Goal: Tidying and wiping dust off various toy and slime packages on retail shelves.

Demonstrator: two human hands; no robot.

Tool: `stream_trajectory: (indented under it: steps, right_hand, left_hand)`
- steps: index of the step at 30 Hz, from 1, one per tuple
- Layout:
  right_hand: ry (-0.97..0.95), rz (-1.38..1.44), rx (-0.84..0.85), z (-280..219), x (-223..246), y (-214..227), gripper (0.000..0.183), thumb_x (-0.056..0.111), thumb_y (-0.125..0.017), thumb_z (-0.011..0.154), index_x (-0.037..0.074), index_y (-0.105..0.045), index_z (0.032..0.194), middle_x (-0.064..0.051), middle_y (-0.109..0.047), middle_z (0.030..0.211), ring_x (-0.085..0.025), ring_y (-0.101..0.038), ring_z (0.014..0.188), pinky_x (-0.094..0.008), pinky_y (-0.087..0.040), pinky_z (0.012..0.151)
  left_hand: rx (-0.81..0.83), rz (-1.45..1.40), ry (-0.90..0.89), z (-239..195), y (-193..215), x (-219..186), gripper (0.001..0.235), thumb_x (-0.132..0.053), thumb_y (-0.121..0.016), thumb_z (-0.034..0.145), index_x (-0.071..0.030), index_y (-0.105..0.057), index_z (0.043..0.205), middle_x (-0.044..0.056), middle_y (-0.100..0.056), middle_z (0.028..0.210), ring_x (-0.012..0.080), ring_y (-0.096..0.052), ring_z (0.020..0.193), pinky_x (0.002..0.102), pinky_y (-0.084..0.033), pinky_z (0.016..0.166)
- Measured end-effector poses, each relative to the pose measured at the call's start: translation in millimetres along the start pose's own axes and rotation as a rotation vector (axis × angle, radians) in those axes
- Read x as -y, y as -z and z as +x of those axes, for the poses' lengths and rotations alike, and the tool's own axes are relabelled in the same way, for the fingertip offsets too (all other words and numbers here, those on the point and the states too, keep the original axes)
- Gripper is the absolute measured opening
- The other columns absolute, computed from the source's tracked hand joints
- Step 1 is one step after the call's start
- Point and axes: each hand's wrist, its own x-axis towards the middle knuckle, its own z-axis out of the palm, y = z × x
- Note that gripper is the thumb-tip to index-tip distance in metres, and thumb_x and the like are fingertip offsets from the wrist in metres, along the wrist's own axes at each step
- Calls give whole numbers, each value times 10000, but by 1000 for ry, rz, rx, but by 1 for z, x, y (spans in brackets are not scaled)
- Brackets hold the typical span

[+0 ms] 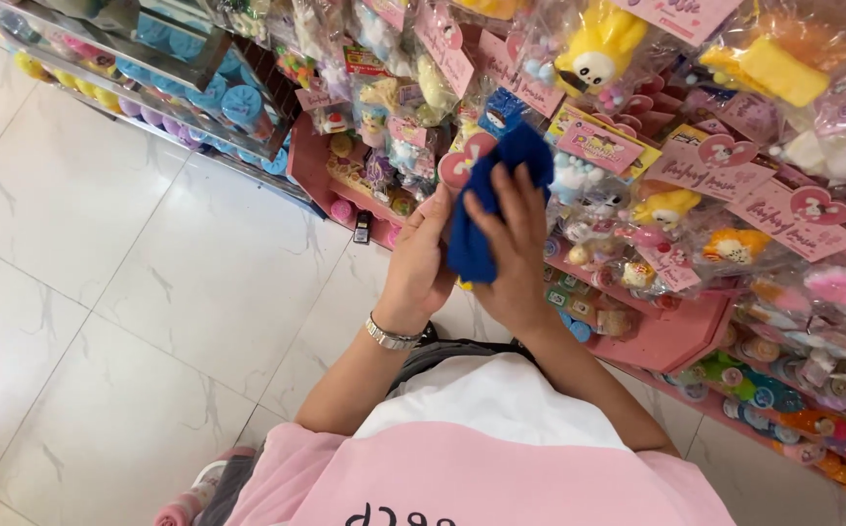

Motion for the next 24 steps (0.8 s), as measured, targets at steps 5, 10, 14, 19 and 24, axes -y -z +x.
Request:
stream_trajectory:
  steps: [5, 10, 14, 19, 24]
  right_hand:
    - [-634, 707, -231, -18, -73, -10, 494, 220, -659, 1035, 72, -548, 1493, -147, -502, 1568, -327, -477, 1434, -464, -375, 1195]
    - [-859, 1760, 4, -48, -105, -11, 652, 310, -783, 923, -11, -556, 1443, -117, -682, 1360, -287, -641, 1268, -445, -501, 1130]
    - [-808, 1673, 221, -67, -80, -26, 722, 40, -848, 770, 54, -546, 1426, -90, -677, 1314, -260, -646, 1217, -435, -538, 1038]
    - [-980, 1720, 159, -59, -54, -30, 610, -39, -810, 795, 4, -583, 1359, -144, -705, 1221, -296, -710, 1081, -453, -594, 953]
    - [-1089, 1515, -39, -67, -77, -41, 492, -32, -798, 830, 49, -629, 1285, -91, -713, 1176, -241, -708, 1038, -436, -601, 908]
  left_hand:
    - [-52, -4, -17, -14, 7, -11, 308, -320, -562, 1044, -111, -650, 1253, 31, -710, 1202, 164, -700, 1075, 389, -593, 942]
    - [9, 111, -1, 7, 40, -11, 302, -303, -583, 1052, -64, -671, 1214, 31, -735, 1118, 142, -706, 985, 351, -590, 878]
    - [-68, 261, -146, 21, 46, -9, 273, -251, -662, 1048, -4, -674, 1163, 41, -740, 1041, 108, -673, 908, 285, -560, 831]
    - [-2, 499, -148, 23, 42, -7, 245, -236, -689, 1037, -10, -711, 1129, 7, -718, 998, 61, -629, 888, 239, -523, 802]
    - [27, 519, -166, 32, 33, 3, 184, -111, -779, 938, 5, -699, 1056, 24, -757, 975, 77, -684, 840, 254, -554, 739]
